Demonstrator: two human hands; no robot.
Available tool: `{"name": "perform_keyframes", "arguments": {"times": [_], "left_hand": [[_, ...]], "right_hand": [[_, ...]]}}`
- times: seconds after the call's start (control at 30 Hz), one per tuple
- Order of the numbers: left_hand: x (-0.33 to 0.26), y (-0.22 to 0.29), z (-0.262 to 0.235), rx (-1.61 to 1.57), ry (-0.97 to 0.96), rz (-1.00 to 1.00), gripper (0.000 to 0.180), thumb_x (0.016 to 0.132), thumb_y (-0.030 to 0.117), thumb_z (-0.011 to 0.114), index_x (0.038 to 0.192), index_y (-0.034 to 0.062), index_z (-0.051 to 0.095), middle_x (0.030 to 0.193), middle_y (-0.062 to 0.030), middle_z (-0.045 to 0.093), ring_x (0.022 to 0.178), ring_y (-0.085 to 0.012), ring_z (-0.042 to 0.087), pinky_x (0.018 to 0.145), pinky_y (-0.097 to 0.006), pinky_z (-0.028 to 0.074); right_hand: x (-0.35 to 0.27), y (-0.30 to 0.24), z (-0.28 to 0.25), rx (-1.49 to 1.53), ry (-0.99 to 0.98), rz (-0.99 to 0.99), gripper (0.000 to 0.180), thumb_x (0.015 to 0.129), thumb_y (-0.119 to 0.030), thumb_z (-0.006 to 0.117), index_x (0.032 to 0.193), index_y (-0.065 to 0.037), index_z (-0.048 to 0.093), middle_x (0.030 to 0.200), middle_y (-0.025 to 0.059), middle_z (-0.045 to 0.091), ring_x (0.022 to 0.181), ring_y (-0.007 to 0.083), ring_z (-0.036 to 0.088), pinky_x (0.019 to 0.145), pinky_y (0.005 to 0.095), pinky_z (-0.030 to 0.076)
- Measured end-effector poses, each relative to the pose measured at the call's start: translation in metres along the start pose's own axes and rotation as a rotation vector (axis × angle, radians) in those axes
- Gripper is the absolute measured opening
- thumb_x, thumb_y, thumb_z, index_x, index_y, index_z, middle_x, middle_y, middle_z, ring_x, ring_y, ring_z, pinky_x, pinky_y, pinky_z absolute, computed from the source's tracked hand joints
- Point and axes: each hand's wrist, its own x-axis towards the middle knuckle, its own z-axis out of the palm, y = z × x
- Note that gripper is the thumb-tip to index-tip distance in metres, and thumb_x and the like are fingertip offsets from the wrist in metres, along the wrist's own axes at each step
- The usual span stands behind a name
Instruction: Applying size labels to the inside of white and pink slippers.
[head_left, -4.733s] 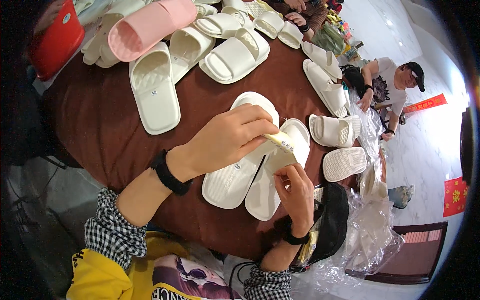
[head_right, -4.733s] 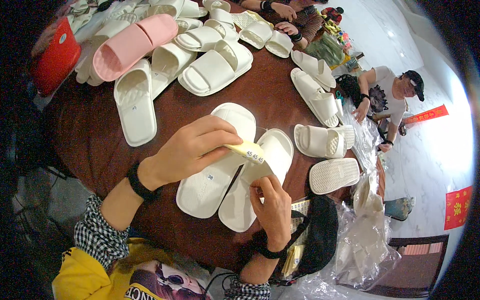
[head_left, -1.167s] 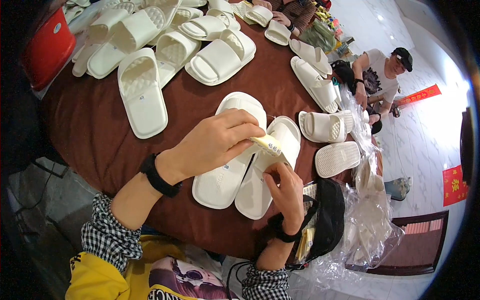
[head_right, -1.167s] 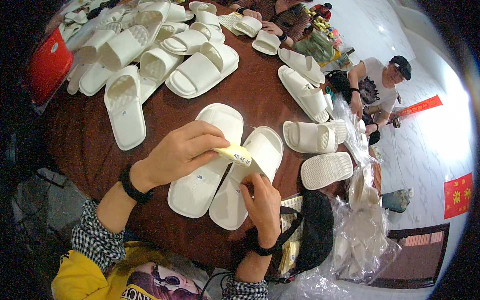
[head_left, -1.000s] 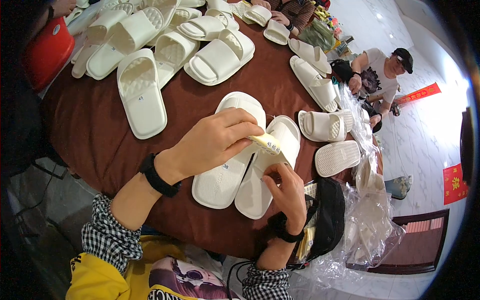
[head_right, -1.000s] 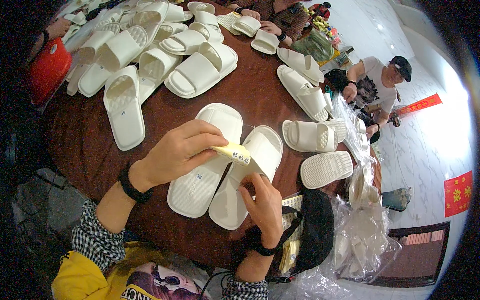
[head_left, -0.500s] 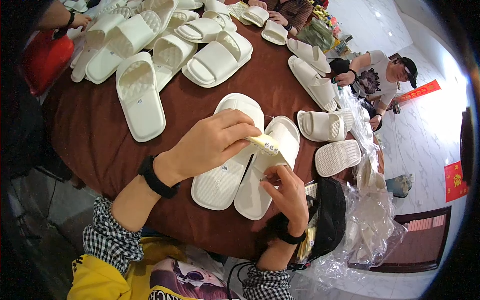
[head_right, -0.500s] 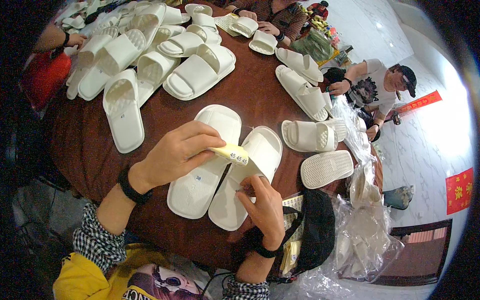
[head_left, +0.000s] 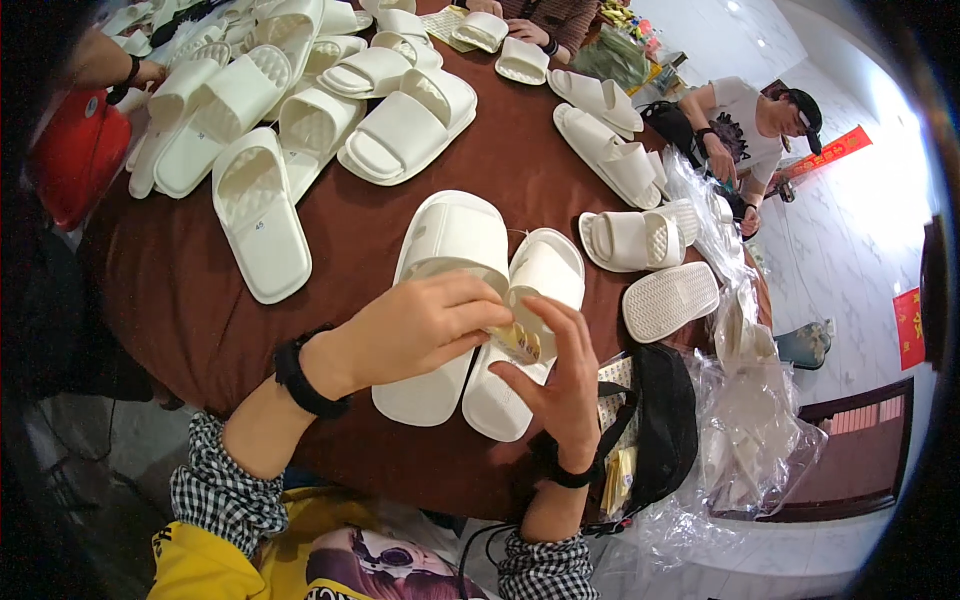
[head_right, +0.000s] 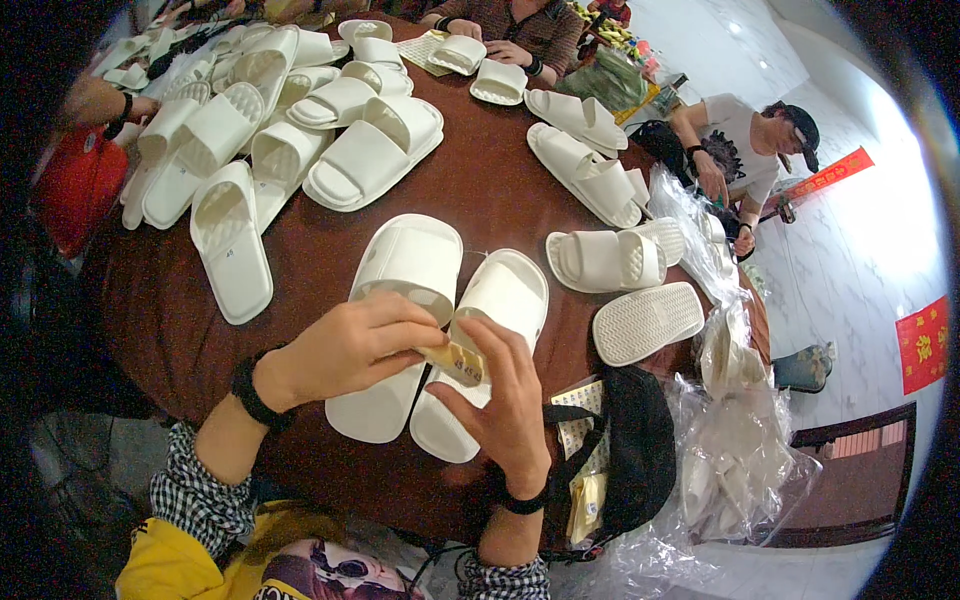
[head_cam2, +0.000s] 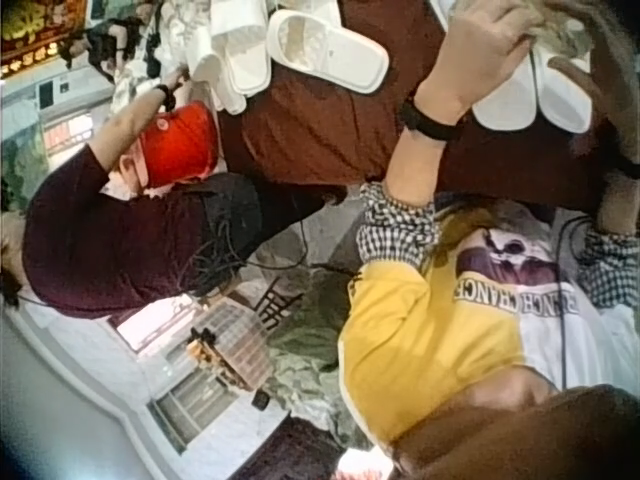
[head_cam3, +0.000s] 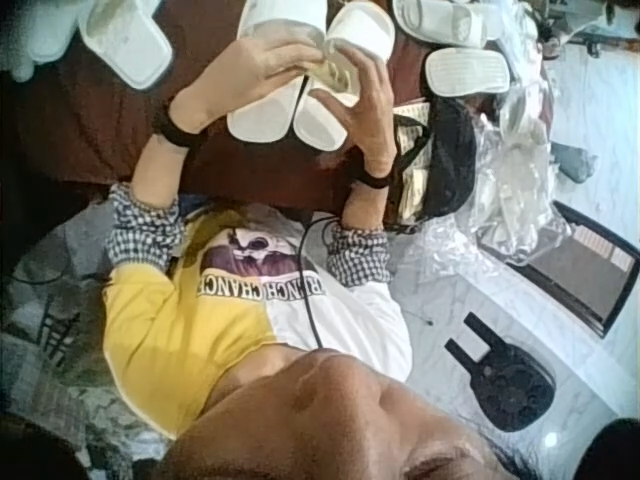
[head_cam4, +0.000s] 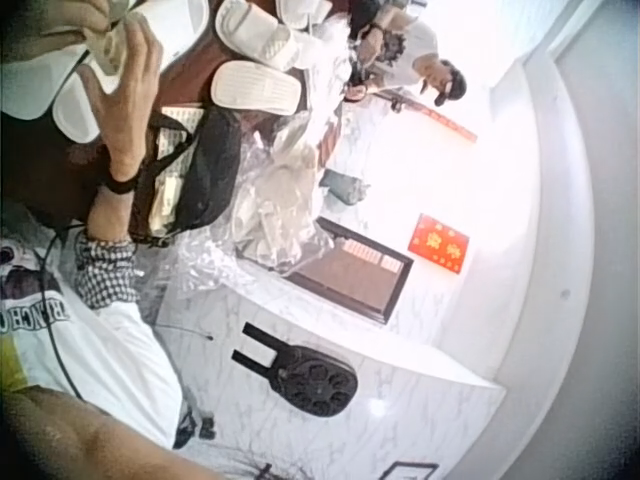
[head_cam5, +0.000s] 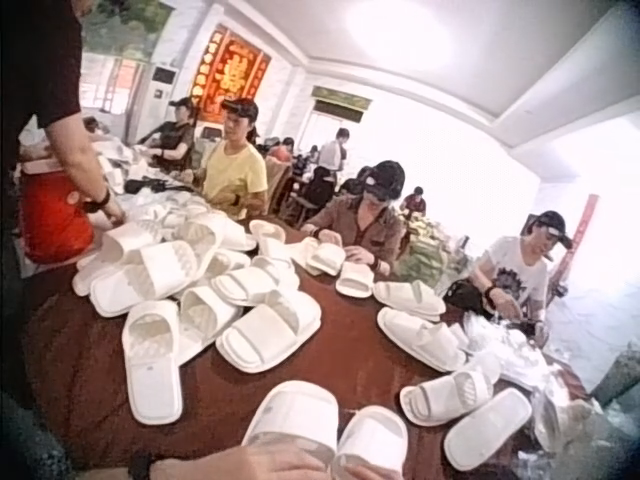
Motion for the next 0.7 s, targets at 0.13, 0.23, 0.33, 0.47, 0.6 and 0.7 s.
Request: {"name": "perform_keyframes", "arguments": {"times": [0.13,0.23,0.33,0.47,0.6,0.7], "left_hand": [[0.001,0.007,0.007,-0.069,-0.025,0.017,0.035,0.085,0.009,0.074,0.119,0.0078,0.064,0.111,-0.0096,0.066,0.101,-0.0307,0.066,0.087,-0.04,0.055],[-0.001,0.008,0.008,-0.073,0.003,0.015,0.035,0.086,0.008,0.073,0.12,0.0068,0.063,0.111,-0.0099,0.066,0.101,-0.0315,0.065,0.086,-0.04,0.055],[0.005,0.016,0.002,-0.007,0.07,-0.033,0.035,0.085,0.007,0.073,0.118,0.0061,0.064,0.11,-0.0097,0.066,0.099,-0.0323,0.065,0.086,-0.041,0.055],[0.005,0.001,-0.008,0.184,0.142,-0.091,0.034,0.081,0.004,0.072,0.114,0.0058,0.066,0.112,-0.0113,0.065,0.104,-0.034,0.062,0.093,-0.045,0.051],[0.0,-0.008,-0.013,0.299,0.134,-0.219,0.032,0.082,0.003,0.07,0.114,0.0044,0.065,0.118,-0.0128,0.062,0.114,-0.0345,0.057,0.1,-0.045,0.047],[-0.003,-0.011,-0.011,0.286,0.122,-0.287,0.031,0.083,0.001,0.068,0.114,0.0045,0.065,0.119,-0.0131,0.062,0.114,-0.0348,0.057,0.1,-0.044,0.047]], "right_hand": [[-0.003,-0.001,0.008,-0.049,-0.076,0.025,0.062,0.079,-0.012,0.081,0.135,-0.007,0.056,0.109,0.014,0.069,0.101,0.0352,0.066,0.085,0.0439,0.053],[-0.005,0.006,0.012,-0.01,-0.086,0.024,0.053,0.081,-0.005,0.075,0.131,-0.005,0.058,0.109,0.0169,0.068,0.094,0.0367,0.067,0.082,0.0438,0.054],[-0.005,0.01,0.001,-0.041,-0.01,0.027,0.046,0.082,0.0,0.07,0.126,-0.003,0.06,0.105,0.0199,0.066,0.091,0.0384,0.067,0.08,0.0433,0.054],[-0.008,0.018,-0.008,-0.032,0.267,0.32,0.029,0.088,-0.006,0.072,0.115,0.0,0.061,0.101,0.0163,0.065,0.091,0.0319,0.067,0.076,0.0395,0.051],[-0.01,0.036,-0.014,-0.139,0.232,0.446,0.029,0.091,-0.011,0.07,0.115,0.001,0.06,0.112,0.0191,0.062,0.098,0.0336,0.063,0.084,0.0417,0.05],[-0.016,0.052,-0.008,-0.094,0.167,0.511,0.035,0.092,-0.014,0.068,0.122,0.002,0.059,0.12,0.0219,0.062,0.106,0.039,0.063,0.09,0.0449,0.05]]}}
